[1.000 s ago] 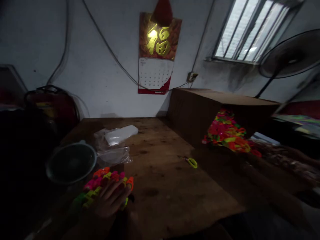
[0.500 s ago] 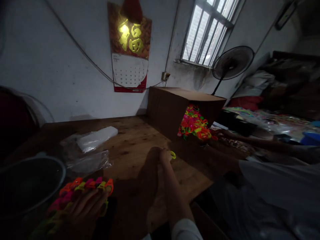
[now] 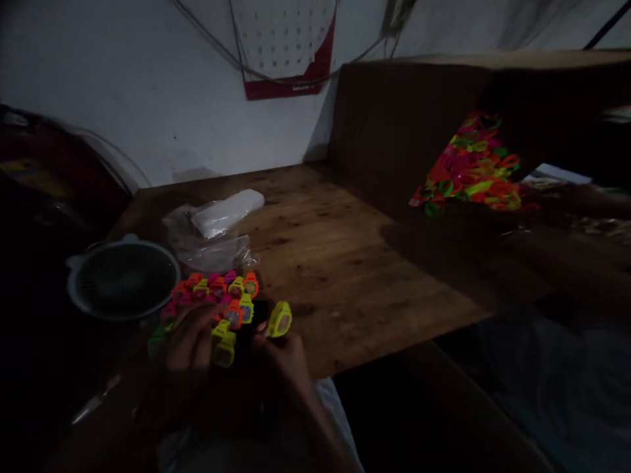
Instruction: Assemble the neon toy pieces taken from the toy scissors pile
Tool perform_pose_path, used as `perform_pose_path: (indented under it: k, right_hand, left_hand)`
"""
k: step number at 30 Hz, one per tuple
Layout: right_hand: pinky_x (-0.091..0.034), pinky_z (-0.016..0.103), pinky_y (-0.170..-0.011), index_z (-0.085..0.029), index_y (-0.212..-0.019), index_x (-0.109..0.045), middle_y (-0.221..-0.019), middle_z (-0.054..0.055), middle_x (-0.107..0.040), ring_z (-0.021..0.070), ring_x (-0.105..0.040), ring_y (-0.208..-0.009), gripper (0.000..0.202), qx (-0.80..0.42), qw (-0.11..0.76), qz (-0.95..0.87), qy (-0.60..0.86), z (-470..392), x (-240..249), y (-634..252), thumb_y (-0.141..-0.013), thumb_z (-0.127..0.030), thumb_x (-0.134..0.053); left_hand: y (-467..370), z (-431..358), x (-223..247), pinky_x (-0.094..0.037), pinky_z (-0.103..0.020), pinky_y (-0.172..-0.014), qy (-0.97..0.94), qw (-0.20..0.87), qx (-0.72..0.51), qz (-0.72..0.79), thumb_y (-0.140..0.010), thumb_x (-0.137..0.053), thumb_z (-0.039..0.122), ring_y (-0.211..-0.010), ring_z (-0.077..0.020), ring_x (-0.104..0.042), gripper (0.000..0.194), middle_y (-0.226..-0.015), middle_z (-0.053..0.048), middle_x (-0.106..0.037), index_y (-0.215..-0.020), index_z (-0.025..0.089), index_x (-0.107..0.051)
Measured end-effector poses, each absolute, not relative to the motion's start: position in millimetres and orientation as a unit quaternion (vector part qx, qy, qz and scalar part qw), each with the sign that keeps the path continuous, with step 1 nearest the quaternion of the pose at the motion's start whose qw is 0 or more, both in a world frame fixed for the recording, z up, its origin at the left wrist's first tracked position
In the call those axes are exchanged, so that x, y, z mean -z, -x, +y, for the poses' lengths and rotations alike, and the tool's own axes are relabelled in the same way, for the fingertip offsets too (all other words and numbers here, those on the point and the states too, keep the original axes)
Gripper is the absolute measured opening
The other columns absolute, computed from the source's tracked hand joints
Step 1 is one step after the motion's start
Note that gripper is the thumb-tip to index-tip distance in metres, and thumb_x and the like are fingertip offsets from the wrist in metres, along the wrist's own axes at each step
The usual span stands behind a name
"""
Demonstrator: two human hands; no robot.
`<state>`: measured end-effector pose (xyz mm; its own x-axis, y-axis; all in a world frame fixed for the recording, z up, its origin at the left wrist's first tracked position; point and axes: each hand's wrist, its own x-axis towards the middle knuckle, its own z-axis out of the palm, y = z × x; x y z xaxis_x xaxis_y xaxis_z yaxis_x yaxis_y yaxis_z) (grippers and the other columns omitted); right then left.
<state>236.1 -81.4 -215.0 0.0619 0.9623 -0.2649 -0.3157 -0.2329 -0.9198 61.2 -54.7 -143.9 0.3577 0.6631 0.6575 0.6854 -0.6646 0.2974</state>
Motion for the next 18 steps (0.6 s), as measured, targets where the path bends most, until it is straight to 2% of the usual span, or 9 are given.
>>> perform_pose_path:
  k: [2, 5, 9, 12, 18]
  right_hand:
    - [-0.051, 0.03, -0.07, -0.014, -0.083, -0.068, -0.078, 0.005, -0.07, 0.0206, -0.064, -0.074, 0.036, -0.627, 0.509, -0.313, 0.5, -91, 219, -218, -0.061, -0.041, -0.078]
    - [-0.051, 0.032, -0.073, -0.014, -0.085, -0.07, -0.083, 0.007, -0.072, 0.0246, -0.066, -0.08, 0.032, -0.602, 0.489, -0.335, 0.536, -91, 219, -212, -0.063, -0.038, -0.075]
    - [-0.053, 0.035, -0.074, -0.017, -0.092, -0.071, -0.089, 0.009, -0.073, 0.0271, -0.067, -0.083, 0.029, -0.526, 0.477, -0.407, 0.575, -91, 217, -209, -0.075, -0.04, -0.065]
    - [-0.053, 0.033, -0.077, -0.018, -0.099, -0.07, -0.099, 0.009, -0.072, 0.0252, -0.066, -0.09, 0.03, -0.492, 0.496, -0.457, 0.55, -96, 218, -200, -0.085, -0.037, -0.052]
    - [-0.053, 0.028, -0.067, -0.016, -0.086, -0.072, -0.083, 0.01, -0.072, 0.022, -0.067, -0.075, 0.028, -0.489, 0.5, -0.441, 0.563, -95, 220, -186, -0.084, -0.029, -0.048]
  left_hand:
    - [-58, -62, 142, -0.045, -0.032, -0.094, 0.811, 0.008, 0.382, -0.444, -0.086, -0.041, 0.009, -0.11, -0.017, -0.053, 0.038, -0.113, -0.002, -0.062, -0.119, 0.023, -0.054]
    - [-56, -67, 148, -0.042, -0.033, -0.098, 0.831, 0.031, 0.311, -0.459, -0.087, -0.041, 0.011, -0.118, -0.0183, -0.049, 0.041, -0.12, -0.005, -0.059, -0.125, 0.022, -0.051]
    - [-61, -64, 153, -0.034, -0.043, -0.105, 0.868, 0.086, 0.216, -0.439, -0.083, -0.04, 0.011, -0.129, -0.025, -0.039, 0.051, -0.13, -0.009, -0.055, -0.134, 0.015, -0.042]
    - [-67, -60, 151, -0.03, -0.048, -0.106, 0.87, 0.103, 0.2, -0.439, -0.079, -0.039, 0.009, -0.134, -0.0288, -0.032, 0.056, -0.134, -0.011, -0.052, -0.135, 0.01, -0.04]
    - [-68, -65, 146, -0.037, -0.036, -0.102, 0.845, 0.076, 0.251, -0.466, -0.081, -0.038, 0.009, -0.119, -0.0212, -0.045, 0.048, -0.124, -0.005, -0.059, -0.128, 0.014, -0.048]
